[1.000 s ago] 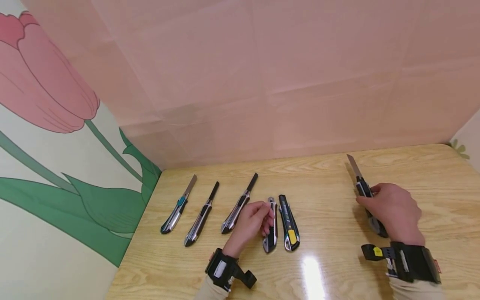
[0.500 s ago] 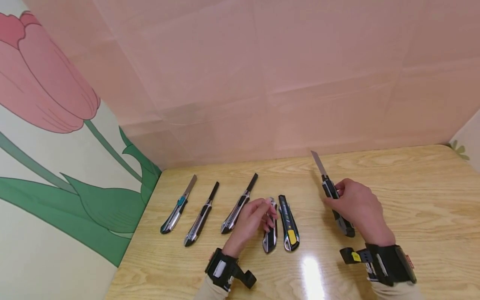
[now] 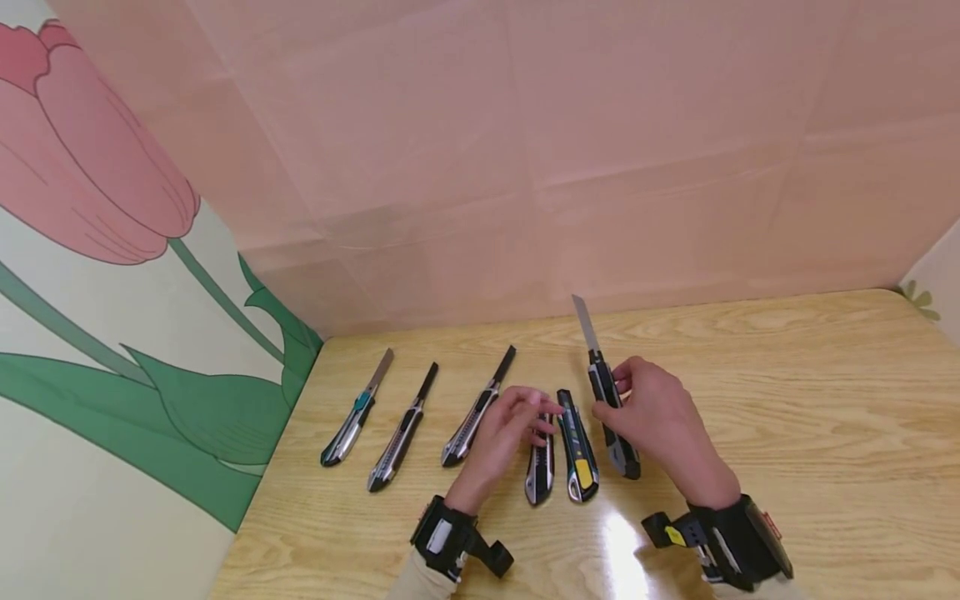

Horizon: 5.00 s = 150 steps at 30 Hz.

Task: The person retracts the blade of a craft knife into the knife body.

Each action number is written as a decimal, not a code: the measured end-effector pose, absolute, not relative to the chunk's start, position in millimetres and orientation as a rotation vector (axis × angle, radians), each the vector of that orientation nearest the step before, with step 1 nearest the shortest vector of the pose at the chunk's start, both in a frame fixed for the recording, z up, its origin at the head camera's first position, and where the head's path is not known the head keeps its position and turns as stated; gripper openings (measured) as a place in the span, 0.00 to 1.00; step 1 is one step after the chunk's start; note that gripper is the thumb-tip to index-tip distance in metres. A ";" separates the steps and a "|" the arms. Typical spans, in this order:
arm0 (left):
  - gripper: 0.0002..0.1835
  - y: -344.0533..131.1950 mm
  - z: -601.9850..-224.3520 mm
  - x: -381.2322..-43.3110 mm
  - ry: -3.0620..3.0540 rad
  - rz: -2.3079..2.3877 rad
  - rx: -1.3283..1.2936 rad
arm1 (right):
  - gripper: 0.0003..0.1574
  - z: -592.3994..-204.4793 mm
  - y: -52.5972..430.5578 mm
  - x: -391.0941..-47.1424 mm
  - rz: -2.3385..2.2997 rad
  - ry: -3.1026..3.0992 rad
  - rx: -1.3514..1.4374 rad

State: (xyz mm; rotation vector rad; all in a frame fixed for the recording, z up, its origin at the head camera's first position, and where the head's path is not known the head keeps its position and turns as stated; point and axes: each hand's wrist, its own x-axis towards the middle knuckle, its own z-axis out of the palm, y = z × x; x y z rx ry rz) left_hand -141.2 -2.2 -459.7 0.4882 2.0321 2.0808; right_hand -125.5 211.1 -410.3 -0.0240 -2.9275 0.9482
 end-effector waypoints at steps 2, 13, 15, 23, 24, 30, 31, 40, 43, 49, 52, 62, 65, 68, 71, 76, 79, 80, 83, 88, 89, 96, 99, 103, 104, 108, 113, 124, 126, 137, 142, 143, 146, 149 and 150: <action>0.18 -2.2 -459.8 -141.5 1.998 2.105 0.492 | 0.34 -408.9 203.5 -124.0 0.961 -2.919 0.002; 0.18 -1.3 -461.9 -143.7 1.863 2.204 0.504 | 0.27 -403.8 168.2 -115.6 0.993 -2.821 0.127; 0.18 -1.5 -461.0 -143.4 1.873 2.192 0.481 | 0.27 -403.2 162.6 -113.8 0.990 -2.796 0.147; 0.26 2.7 -456.5 -138.4 1.826 2.116 0.344 | 0.29 -401.4 144.0 -108.0 1.029 -2.697 0.177; 0.27 2.7 -456.1 -137.6 1.826 2.106 0.330 | 0.29 -401.6 142.1 -107.6 1.036 -2.691 0.178; 0.30 -0.2 -454.0 -136.1 1.937 2.030 0.329 | 0.29 -402.4 135.8 -106.3 1.002 -2.679 0.177; 0.30 -0.8 -453.8 -136.3 1.957 2.026 0.341 | 0.29 -402.3 135.7 -106.1 0.992 -2.675 0.177; 0.35 -3.3 -449.8 -133.8 1.545 2.204 0.391 | 0.15 -399.5 136.8 -104.6 1.062 -2.577 0.233; 0.34 -2.0 -446.7 -130.7 1.413 2.234 0.387 | 0.17 -396.8 137.0 -104.1 1.196 -2.582 0.229; 0.33 5.2 -443.8 -126.0 1.440 2.241 0.474 | 0.32 -394.1 139.5 -102.6 1.449 -2.633 0.099; 0.34 8.5 -443.9 -124.5 1.477 2.254 0.495 | 0.32 -395.9 141.0 -103.3 1.591 -2.603 0.106; 0.31 13.0 -444.2 -120.6 1.476 2.292 0.591 | 0.38 -404.2 134.3 -104.9 2.103 -2.386 0.205; 0.29 12.8 -441.3 -119.8 1.460 2.293 0.600 | 0.38 -404.8 134.3 -104.4 2.090 -2.380 0.185; 0.29 12.3 -442.0 -120.1 1.471 2.276 0.592 | 0.37 -405.3 133.8 -103.8 2.081 -2.365 0.136; 0.30 12.1 -444.1 -120.3 1.493 2.248 0.560 | 0.37 -404.8 131.1 -103.0 2.070 -2.369 0.074; 0.31 15.0 -448.9 -119.0 1.528 2.244 0.532 | 0.36 -404.7 126.5 -100.7 2.069 -2.363 -0.005; 0.31 16.3 -449.7 -117.8 1.573 2.254 0.535 | 0.36 -406.3 123.4 -99.7 2.022 -2.354 -0.046; 0.31 16.6 -449.8 -117.5 1.590 2.254 0.534 | 0.36 -407.1 122.4 -99.7 2.000 -2.352 -0.051; 0.30 17.0 -449.7 -117.1 1.633 2.265 0.533 | 0.35 -409.5 120.4 -100.1 1.950 -2.343 -0.041; 0.30 17.2 -448.8 -116.3 1.631 2.275 0.532 | 0.34 -411.4 121.1 -101.0 1.938 -2.339 -0.003; 0.30 17.4 -448.7 -116.2 1.624 2.274 0.534 | 0.34 -411.3 121.3 -101.1 1.938 -2.338 0.000; 0.32 18.7 -449.1 -115.3 1.607 2.296 0.575 | 0.32 -409.9 121.0 -100.2 1.967 -2.318 0.017; 0.32 19.0 -449.9 -115.3 1.621 2.295 0.580 | 0.31 -408.9 120.7 -99.7 1.969 -2.313 0.019; 0.33 19.6 -451.6 -116.1 1.625 2.303 0.600 | 0.31 -407.9 120.0 -99.3 1.971 -2.298 0.017; 0.33 19.7 -451.9 -116.0 1.642 2.301 0.592 | 0.31 -407.9 119.4 -99.1 1.975 -2.291 0.013; 0.32 19.1 -450.1 -115.1 1.766 2.285 0.516 | 0.33 -407.7 117.0 -98.1 2.018 -2.272 0.007; 0.31 19.1 -447.6 -113.8 1.880 2.274 0.478 | 0.35 -407.8 115.6 -97.5 2.040 -2.261 -0.001; 0.28 22.0 -450.3 -114.3 1.949 2.348 0.553 | 0.31 -408.9 114.3 -98.1 2.077 -2.163 0.091; 0.28 21.8 -450.2 -114.1 1.940 2.359 0.550 | 0.30 -409.3 114.2 -97.8 2.062 -2.164 0.110; 0.28 20.6 -449.3 -115.1 1.913 2.391 0.566 | 0.26 -411.8 115.7 -97.8 2.028 -2.187 0.201; 0.28 20.6 -450.6 -116.2 1.893 2.403 0.570 | 0.25 -411.6 116.8 -99.7 2.044 -2.189 0.270; 0.28 20.4 -450.7 -116.1 1.886 2.404 0.568 | 0.25 -411.7 117.1 -100.0 2.042 -2.193 0.275; 0.29 19.8 -450.3 -115.7 1.871 2.400 0.558 | 0.24 -412.5 117.4 -100.1 2.023 -2.208 0.285; 0.29 19.0 -449.7 -115.2 1.847 2.398 0.547 | 0.23 -413.5 117.6 -99.9 2.002 -2.224 0.287; 0.30 18.8 -449.6 -115.2 1.836 2.398 0.546 | 0.23 -413.8 117.5 -99.8 1.999 -2.228 0.286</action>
